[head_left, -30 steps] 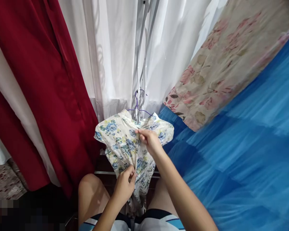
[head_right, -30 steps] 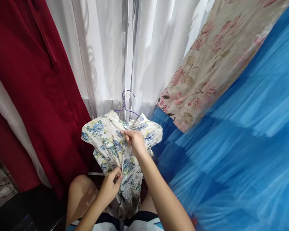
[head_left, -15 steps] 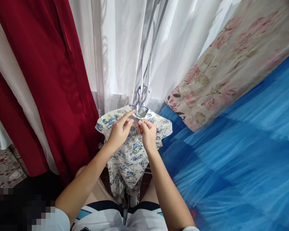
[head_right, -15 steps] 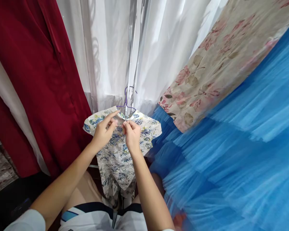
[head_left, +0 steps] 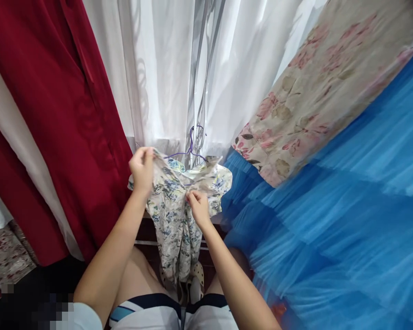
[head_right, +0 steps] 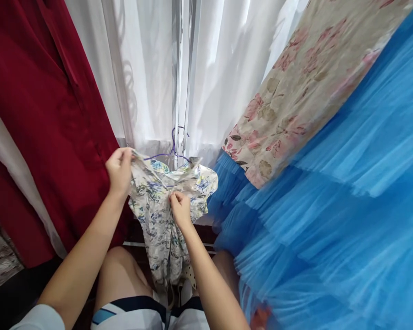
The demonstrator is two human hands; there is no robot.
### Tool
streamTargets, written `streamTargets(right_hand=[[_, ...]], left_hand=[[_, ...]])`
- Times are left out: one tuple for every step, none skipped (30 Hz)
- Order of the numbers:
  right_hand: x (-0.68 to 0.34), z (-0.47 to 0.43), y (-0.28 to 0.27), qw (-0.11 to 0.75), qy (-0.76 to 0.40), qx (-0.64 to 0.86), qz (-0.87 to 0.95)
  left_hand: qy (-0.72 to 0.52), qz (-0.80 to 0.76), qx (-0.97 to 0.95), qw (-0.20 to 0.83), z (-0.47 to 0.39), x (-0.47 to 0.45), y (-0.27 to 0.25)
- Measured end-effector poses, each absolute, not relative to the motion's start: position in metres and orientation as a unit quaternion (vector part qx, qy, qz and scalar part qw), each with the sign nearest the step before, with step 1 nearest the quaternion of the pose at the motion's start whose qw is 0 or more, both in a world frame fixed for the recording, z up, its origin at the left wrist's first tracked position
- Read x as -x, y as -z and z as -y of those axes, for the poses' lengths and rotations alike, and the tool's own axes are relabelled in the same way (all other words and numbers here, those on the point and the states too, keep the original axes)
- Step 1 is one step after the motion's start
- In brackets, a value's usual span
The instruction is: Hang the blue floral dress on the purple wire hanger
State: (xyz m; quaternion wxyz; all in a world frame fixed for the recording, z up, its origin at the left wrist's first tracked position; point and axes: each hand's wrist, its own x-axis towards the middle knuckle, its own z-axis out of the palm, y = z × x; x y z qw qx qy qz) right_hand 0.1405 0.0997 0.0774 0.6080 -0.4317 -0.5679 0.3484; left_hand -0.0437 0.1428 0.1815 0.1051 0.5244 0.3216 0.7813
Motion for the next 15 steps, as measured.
streamTargets(right_hand=[[-0.142,-0.095,-0.072,0.605,-0.361,0.43,0.565],[-0.143,-0.09,-0.067,0.602,-0.373,0.428,0.561],[-0.144,-0.085,-0.064,0.599,-0.385,0.426,0.558],[-0.145,-0.081,-0.061,0.596,-0.396,0.425,0.554],[-0.147,-0.077,-0.059,0.593,-0.407,0.423,0.551],[-0.149,-0.073,-0.057,0.59,-0.415,0.424,0.548],[-0.151,-0.07,-0.055,0.589,-0.42,0.425,0.544],[-0.155,-0.067,-0.053,0.59,-0.421,0.429,0.539],[-0.158,-0.065,-0.05,0.593,-0.42,0.435,0.532],[-0.162,-0.063,-0.046,0.595,-0.416,0.442,0.526],[-0.166,-0.06,-0.04,0.596,-0.412,0.451,0.522],[-0.17,-0.057,-0.034,0.593,-0.408,0.46,0.52],[-0.174,-0.053,-0.028,0.585,-0.406,0.469,0.523],[-0.177,-0.049,-0.021,0.574,-0.404,0.477,0.529],[-0.18,-0.044,-0.014,0.56,-0.402,0.486,0.537]], left_hand=[[-0.811,-0.327,-0.466,0.138,-0.151,0.06,-0.178],[-0.83,-0.338,-0.403,0.185,-0.158,0.075,-0.172],[-0.837,-0.355,-0.339,0.241,-0.164,0.089,-0.163],[-0.831,-0.373,-0.289,0.295,-0.169,0.1,-0.153],[-0.816,-0.39,-0.256,0.341,-0.171,0.106,-0.14],[-0.798,-0.404,-0.241,0.376,-0.171,0.108,-0.125],[-0.781,-0.415,-0.245,0.398,-0.168,0.104,-0.11],[-0.765,-0.422,-0.258,0.414,-0.162,0.095,-0.094],[-0.749,-0.425,-0.274,0.429,-0.154,0.082,-0.079],[-0.732,-0.425,-0.292,0.445,-0.145,0.065,-0.065],[-0.716,-0.422,-0.315,0.458,-0.134,0.047,-0.053],[-0.696,-0.414,-0.346,0.474,-0.122,0.027,-0.043],[-0.672,-0.403,-0.379,0.493,-0.11,0.009,-0.037],[-0.65,-0.391,-0.407,0.508,-0.098,-0.008,-0.033],[-0.631,-0.38,-0.431,0.521,-0.085,-0.023,-0.031]])
